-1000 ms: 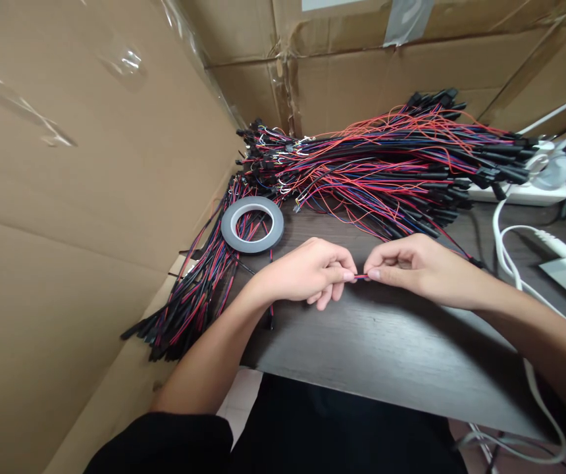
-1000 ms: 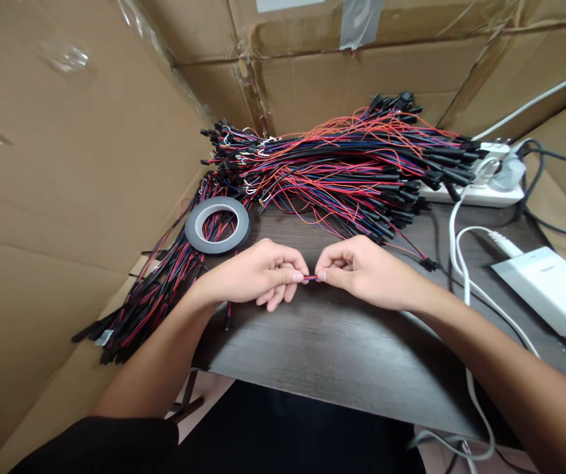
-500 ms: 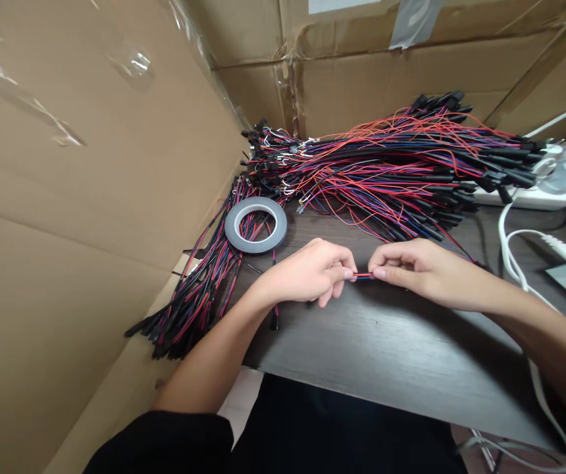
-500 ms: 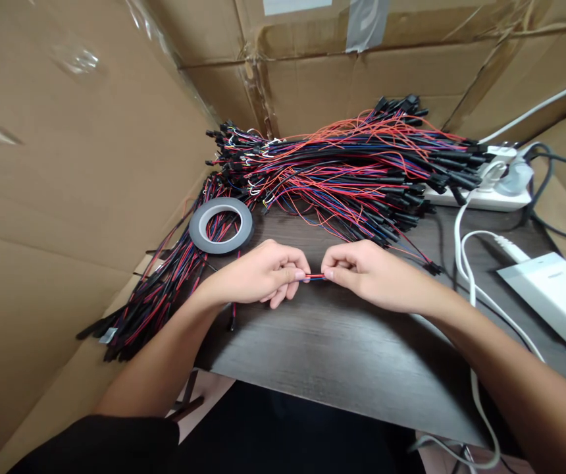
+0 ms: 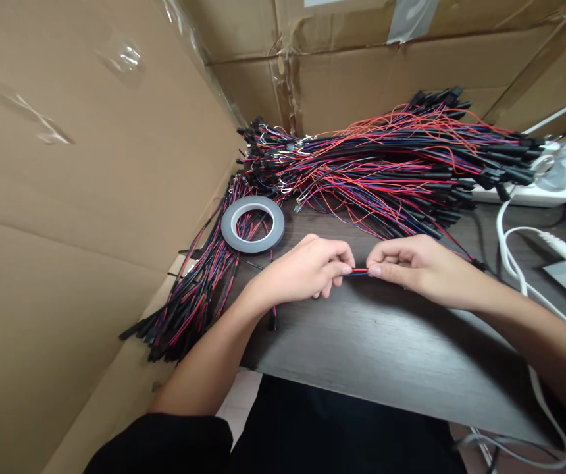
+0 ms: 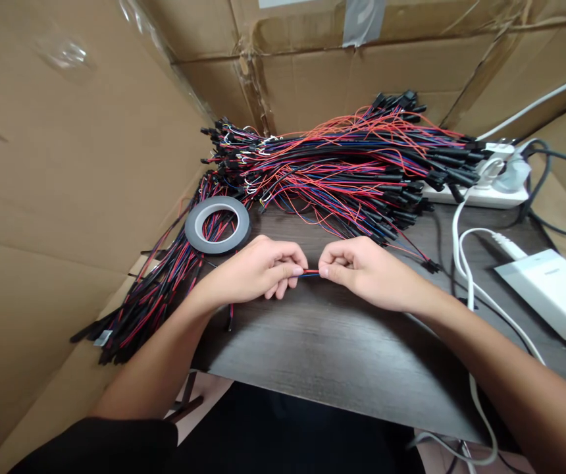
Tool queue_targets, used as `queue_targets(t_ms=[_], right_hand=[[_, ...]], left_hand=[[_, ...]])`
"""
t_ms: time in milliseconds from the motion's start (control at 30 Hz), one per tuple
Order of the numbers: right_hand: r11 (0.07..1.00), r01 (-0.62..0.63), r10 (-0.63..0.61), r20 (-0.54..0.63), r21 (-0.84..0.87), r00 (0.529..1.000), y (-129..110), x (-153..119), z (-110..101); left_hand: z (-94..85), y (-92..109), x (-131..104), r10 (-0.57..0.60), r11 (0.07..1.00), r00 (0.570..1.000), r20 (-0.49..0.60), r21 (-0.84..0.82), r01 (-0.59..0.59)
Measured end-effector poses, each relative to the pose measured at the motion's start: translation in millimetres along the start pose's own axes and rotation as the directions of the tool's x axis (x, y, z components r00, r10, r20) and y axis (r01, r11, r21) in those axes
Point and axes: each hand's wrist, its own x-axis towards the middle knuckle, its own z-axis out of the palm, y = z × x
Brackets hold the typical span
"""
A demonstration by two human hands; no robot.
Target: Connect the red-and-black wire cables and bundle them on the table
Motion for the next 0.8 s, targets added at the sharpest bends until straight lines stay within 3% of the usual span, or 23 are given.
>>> queue_targets(t_ms=[100,233,400,667,800], right_hand=[[1.000,-0.017,0.018,-0.009,0.012,1.000,-1,0,-2],[0.998,-0.037,0.038,-0.030,0.041,0.999,-3,-1,-4],[0.995,-0.077,0.079,-0.035,0.062,0.996,-2,-1,-6],[0.990,-0.077,0.082,-0.034,0.119,0.996,2,-1,-8],[0.989,-0.088,0.092,-0.035,0.116,0.995,3,-2,-8]], left_hand=[[1.0,-3,1,0.004,1.000,0.998,-0.065,-0.005,-0.005],[2.1,-7,2,0.108,0.994,0.983,-0.149,0.042,-0.102],[-6.0,-5,1,0.152,0.975,0.979,-0.133,0.183,-0.126],[-16.1,-11,-2,0.055,0.995,0.983,-0.174,0.095,-0.039],[-17.2,-10,-3,0.147,0.970,0.975,-0.165,0.218,-0.110]])
